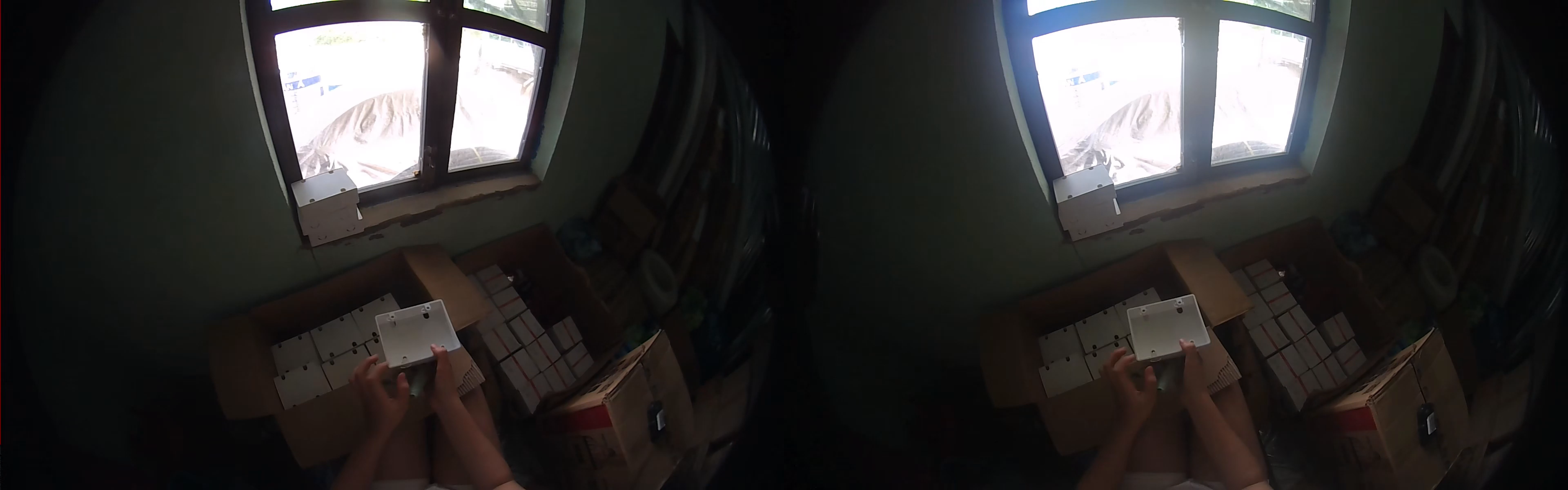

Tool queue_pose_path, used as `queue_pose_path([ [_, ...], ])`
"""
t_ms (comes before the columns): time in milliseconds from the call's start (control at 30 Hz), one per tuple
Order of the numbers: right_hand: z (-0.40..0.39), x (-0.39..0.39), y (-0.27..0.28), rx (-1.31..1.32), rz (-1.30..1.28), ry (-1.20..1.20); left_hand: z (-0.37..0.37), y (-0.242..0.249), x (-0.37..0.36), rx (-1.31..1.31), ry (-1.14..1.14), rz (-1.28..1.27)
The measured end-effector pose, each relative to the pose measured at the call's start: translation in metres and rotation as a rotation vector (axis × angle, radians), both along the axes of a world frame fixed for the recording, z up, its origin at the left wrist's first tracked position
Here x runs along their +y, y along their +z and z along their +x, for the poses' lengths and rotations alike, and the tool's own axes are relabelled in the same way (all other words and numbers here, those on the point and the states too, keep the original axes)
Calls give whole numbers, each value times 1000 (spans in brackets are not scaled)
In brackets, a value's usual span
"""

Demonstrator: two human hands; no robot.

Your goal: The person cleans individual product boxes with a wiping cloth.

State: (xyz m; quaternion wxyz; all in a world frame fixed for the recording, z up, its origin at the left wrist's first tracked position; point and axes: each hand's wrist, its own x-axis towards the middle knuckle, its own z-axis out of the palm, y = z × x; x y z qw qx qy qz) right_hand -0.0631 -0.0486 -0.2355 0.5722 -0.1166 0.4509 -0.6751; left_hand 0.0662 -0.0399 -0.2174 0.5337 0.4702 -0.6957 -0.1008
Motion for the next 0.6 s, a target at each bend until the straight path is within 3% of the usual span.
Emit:
queue_pose_path([
  [33, 3, 3, 2, -99, -29, 27, 3, -14, 6, -2, 9, -5],
  [100, 7, 8, -7, -138, -60, 40, 5, -36, 6, 283, -106, 391],
  [233, 0, 19, -5, -166, -97, 86, 2, -48, -7, 315, -256, 442],
  [300, -9, 30, -3, -215, -136, 109, 5, -62, -11, -11, -288, 281],
  [433, -29, 27, -27, -302, -284, 140, 8, -58, -10, -123, -271, 181],
  [500, -42, 28, -22, -406, -308, 184, 12, -39, -7, 687, -577, 835],
  [533, -47, 25, -17, -487, -335, 215, 11, -23, -5, 855, -533, 843],
  [567, -46, 20, -11, -499, -337, 220, 17, -19, -7, 846, -524, 840],
  [600, -47, 17, -6, -481, -356, 248, 27, -16, -8, 1108, -621, 901],
])
